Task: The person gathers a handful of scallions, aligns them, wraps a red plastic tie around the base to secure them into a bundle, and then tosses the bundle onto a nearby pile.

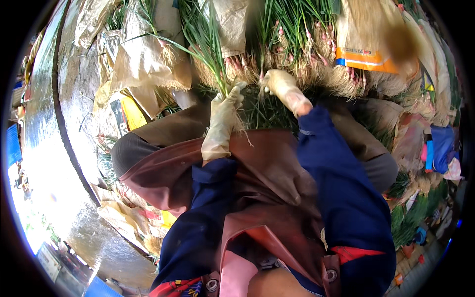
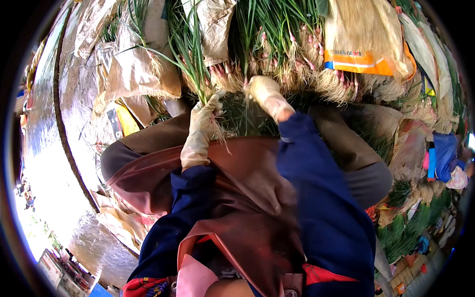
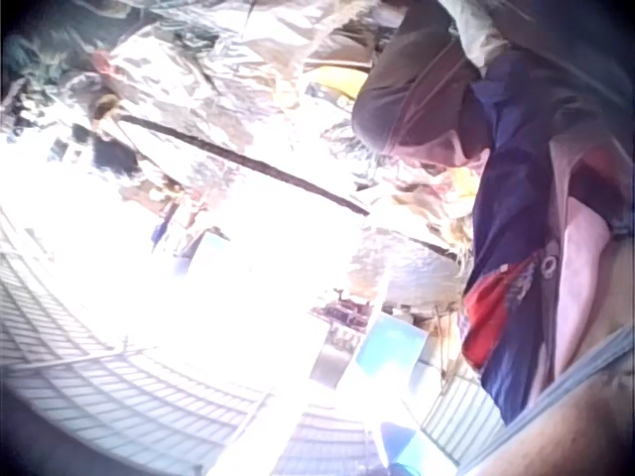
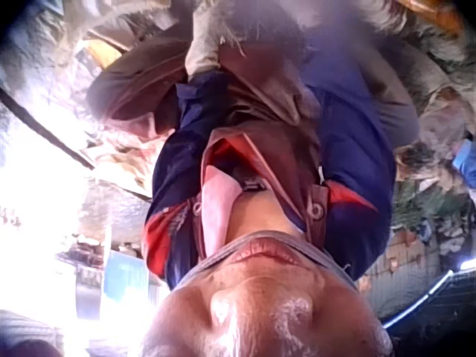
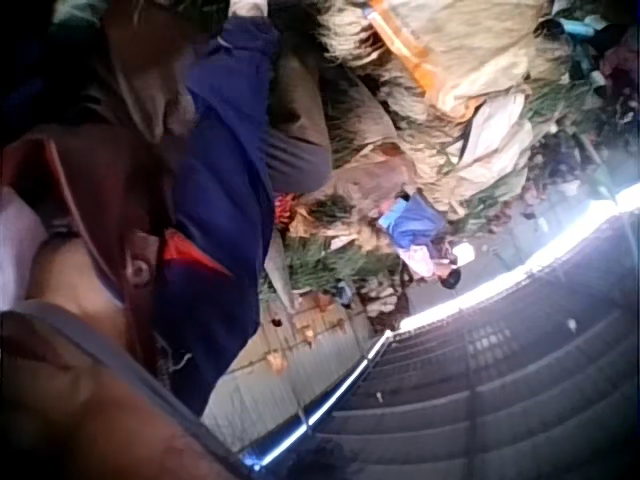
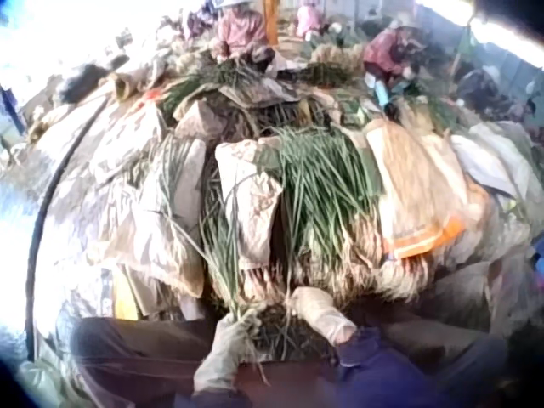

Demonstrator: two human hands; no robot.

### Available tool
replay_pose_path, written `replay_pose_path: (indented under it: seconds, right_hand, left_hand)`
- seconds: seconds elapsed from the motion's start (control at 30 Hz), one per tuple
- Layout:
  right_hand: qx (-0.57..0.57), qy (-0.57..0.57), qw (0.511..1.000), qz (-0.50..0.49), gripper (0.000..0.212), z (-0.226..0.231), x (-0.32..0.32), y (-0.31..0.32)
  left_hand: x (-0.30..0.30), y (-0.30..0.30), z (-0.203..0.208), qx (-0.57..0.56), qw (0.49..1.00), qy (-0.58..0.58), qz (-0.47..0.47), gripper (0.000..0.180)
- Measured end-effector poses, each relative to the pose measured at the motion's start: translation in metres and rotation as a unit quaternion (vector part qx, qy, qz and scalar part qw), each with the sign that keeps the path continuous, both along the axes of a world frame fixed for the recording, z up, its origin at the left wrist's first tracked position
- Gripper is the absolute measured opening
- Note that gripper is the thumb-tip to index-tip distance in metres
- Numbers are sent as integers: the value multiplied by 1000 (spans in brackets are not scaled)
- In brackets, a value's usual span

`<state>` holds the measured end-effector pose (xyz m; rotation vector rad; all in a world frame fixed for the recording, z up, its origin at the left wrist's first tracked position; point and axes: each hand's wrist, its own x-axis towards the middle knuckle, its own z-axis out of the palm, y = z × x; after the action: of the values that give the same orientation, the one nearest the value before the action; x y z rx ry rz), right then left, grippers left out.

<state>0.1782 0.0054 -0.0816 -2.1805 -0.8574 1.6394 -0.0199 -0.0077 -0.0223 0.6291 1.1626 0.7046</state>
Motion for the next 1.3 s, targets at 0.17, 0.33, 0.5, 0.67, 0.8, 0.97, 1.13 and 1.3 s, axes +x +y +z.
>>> replay_pose_path:
  seconds: [0.17,0.33,0.5,0.67,0.8,0.97,1.13,1.3]
  right_hand:
    - [132,108,981,97,23,72,-24,-49]
    - [146,111,982,37,41,53,-5,-32]
    - [179,133,975,-7,23,35,1,5]
    - [238,86,964,79,15,48,-8,6]
    - [246,-127,960,-43,22,8,24,-3]
    - [80,-209,939,263,22,-95,-29,-76]
    - [84,34,918,385,23,-23,-32,-136]
    - [262,-363,894,2,25,100,47,-16]
  left_hand:
    - [18,-3,-18,-69,994,16,-79,28]
    - [26,-1,6,-110,990,71,-54,21]
    - [11,-5,3,-110,987,19,-116,25]
    - [-15,-2,-14,-159,978,-75,-108,23]
    - [-10,-7,34,-105,990,-82,-54,21]
    - [-3,-1,31,-3,946,-321,-50,40]
    - [16,-1,67,26,913,-406,17,39]
    - [24,-7,22,-66,937,-337,57,26]
